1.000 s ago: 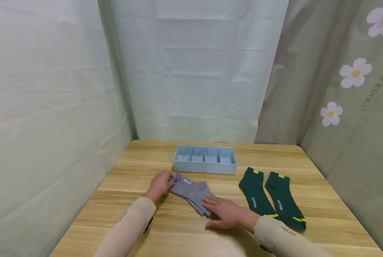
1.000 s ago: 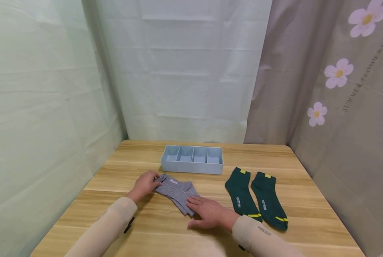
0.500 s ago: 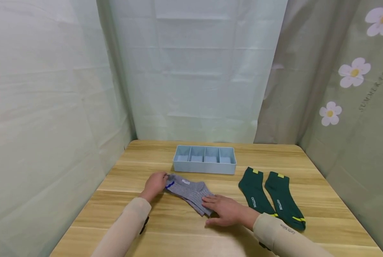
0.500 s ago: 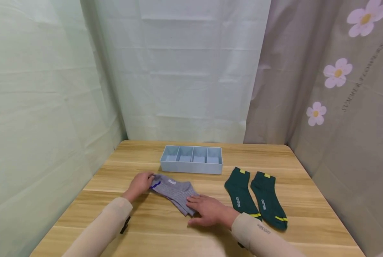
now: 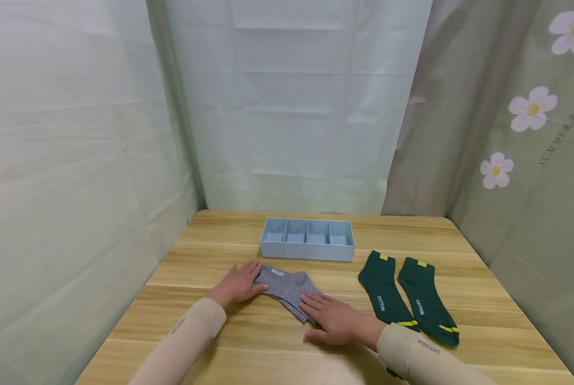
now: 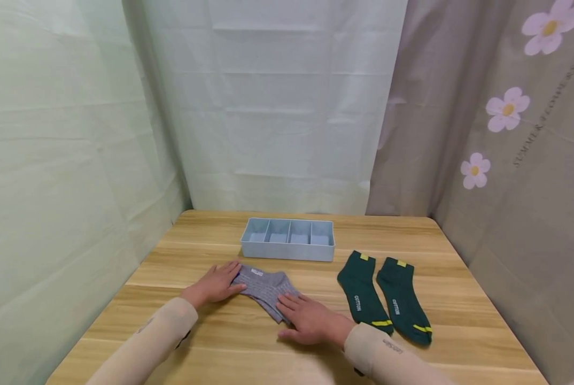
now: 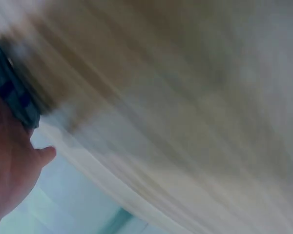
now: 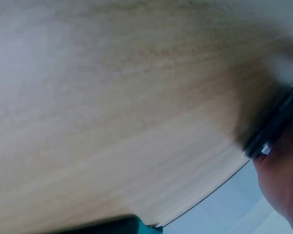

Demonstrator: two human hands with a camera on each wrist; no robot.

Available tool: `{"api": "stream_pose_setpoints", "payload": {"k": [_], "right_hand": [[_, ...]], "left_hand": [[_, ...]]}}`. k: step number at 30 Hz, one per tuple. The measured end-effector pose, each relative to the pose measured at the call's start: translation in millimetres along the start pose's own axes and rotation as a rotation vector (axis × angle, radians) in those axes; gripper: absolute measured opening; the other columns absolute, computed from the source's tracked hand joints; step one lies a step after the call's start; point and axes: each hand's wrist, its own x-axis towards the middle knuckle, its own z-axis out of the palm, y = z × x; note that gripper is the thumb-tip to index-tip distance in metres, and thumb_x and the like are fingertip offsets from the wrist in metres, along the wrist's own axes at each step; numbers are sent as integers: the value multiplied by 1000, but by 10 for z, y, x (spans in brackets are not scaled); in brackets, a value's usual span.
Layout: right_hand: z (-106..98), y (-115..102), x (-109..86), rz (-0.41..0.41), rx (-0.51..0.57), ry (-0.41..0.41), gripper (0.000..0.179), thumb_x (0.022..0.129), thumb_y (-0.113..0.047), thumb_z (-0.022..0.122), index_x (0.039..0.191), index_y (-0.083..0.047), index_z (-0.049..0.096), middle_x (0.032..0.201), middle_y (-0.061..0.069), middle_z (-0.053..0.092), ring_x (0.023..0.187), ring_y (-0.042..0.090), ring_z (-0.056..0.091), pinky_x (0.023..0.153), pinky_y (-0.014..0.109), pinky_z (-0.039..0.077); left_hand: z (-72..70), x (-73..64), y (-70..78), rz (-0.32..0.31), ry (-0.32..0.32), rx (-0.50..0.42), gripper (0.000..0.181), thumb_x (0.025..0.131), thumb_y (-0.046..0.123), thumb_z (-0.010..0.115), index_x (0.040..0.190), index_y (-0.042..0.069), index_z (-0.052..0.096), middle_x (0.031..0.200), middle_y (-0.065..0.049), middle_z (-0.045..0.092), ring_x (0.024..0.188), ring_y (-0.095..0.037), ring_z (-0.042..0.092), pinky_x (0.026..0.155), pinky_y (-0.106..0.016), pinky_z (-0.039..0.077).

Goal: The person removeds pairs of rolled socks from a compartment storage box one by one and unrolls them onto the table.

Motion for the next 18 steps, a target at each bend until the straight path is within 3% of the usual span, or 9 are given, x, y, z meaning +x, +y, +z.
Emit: {"api": "stream_pose_setpoints", "payload": {"k": [8, 13, 18], "right_hand": [[26, 66, -33, 1, 1, 14, 78, 101, -62, 34, 155, -7, 32, 161, 9, 27, 148, 26, 24, 116, 49, 25], [-15, 126, -46, 33, -3, 2, 75, 101, -61, 33, 155, -9, 33, 161, 6, 28, 148, 23, 24, 116, 52, 22], [-39, 208, -77, 82, -22, -17, 69, 103, -59, 30, 154, -14, 37, 160, 2, 31, 147, 20, 25, 117, 53, 19]], "left_hand": [[106, 69, -133, -91, -96, -87, 94, 96, 71, 34, 158, 2, 15, 164, -17, 10, 151, -32, 8, 117, -59, 10], [13, 24, -73, -118, -135, -137, 100, 94, 73, 35, 157, -3, 15, 163, -22, 8, 150, -37, 6, 116, -62, 6], [83, -22, -99, -119, -135, -125, 103, 93, 75, 34, 156, -5, 16, 162, -24, 9, 149, -41, 8, 114, -65, 6]]}}
